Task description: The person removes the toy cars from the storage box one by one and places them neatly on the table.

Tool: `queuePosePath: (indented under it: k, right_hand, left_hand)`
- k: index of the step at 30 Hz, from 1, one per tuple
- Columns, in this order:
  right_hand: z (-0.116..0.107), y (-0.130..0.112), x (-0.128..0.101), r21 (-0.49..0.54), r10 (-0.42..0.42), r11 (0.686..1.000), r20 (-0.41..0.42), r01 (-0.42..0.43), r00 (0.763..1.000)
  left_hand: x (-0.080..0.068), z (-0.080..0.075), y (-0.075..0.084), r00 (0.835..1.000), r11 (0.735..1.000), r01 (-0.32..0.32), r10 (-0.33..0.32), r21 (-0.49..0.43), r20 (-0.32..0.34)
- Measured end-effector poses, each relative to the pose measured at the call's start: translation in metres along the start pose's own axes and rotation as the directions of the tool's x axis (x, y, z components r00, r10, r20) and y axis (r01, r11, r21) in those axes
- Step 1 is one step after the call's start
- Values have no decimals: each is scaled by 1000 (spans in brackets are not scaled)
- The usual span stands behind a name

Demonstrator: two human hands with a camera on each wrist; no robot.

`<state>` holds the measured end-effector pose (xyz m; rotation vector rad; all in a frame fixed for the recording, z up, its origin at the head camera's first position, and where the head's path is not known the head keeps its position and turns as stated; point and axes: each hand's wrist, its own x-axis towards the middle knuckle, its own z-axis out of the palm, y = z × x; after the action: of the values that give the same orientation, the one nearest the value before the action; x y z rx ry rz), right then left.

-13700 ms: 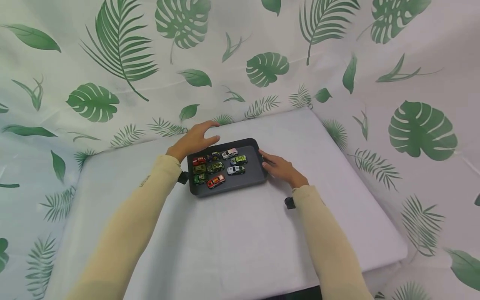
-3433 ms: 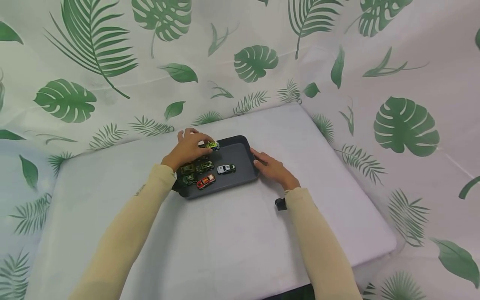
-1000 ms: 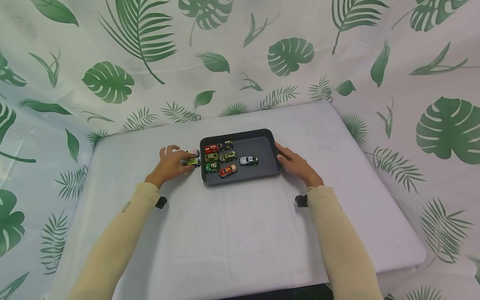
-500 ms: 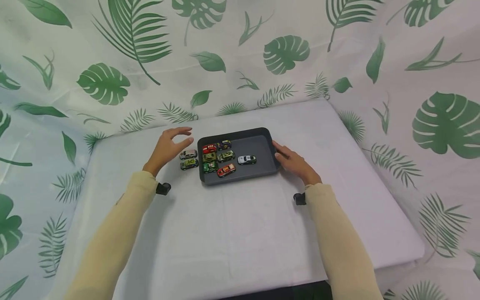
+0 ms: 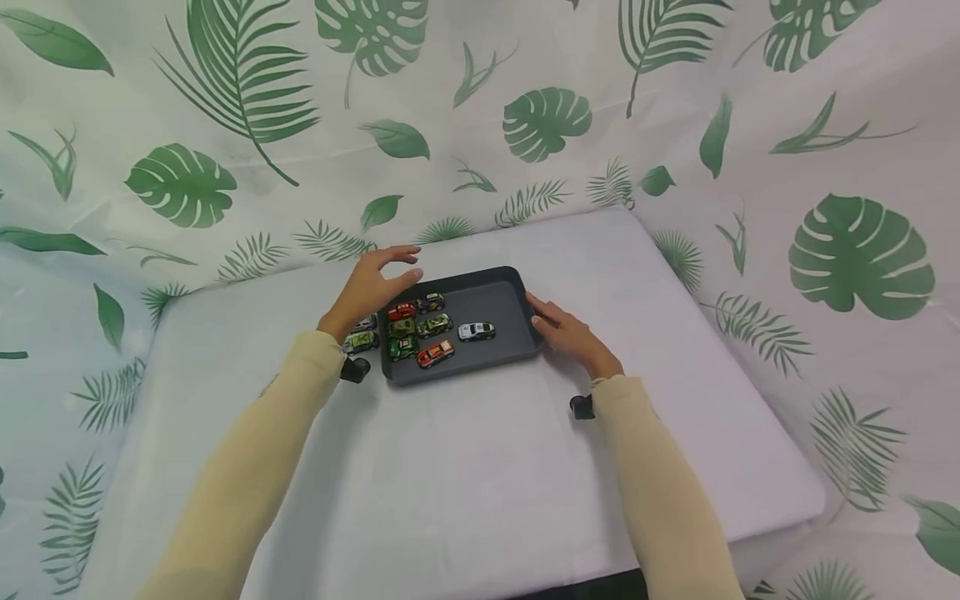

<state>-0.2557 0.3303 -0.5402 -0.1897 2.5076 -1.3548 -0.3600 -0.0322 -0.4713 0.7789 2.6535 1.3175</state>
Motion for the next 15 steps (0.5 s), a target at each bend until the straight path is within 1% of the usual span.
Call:
queuePosePath:
  k: [5,6,8,11,15]
  right_hand:
    - [0,-1,-3,-15,-19,1000,3,19,1000]
    - [0,5,-1,-27,-30,999,-3,30,1000]
    - [-1,5,-1,-36,-40,999,-8,40,999]
    - [-1,7,0,-36,-40,999,-20,39,999]
    - [1,10,1,-28,-34,999,-24,33,999]
  left_hand:
    - [9,17,7,999,1000,-25,25,-13,45]
    - [11,21,9,998,999,-32,33,-12,56]
    - [15,28,11,995,999,-47,49,-21,83]
    - [18,40,12,991,998,-63,64,-18,117]
    - [19,52,10,986,996,-91,92,-16,140]
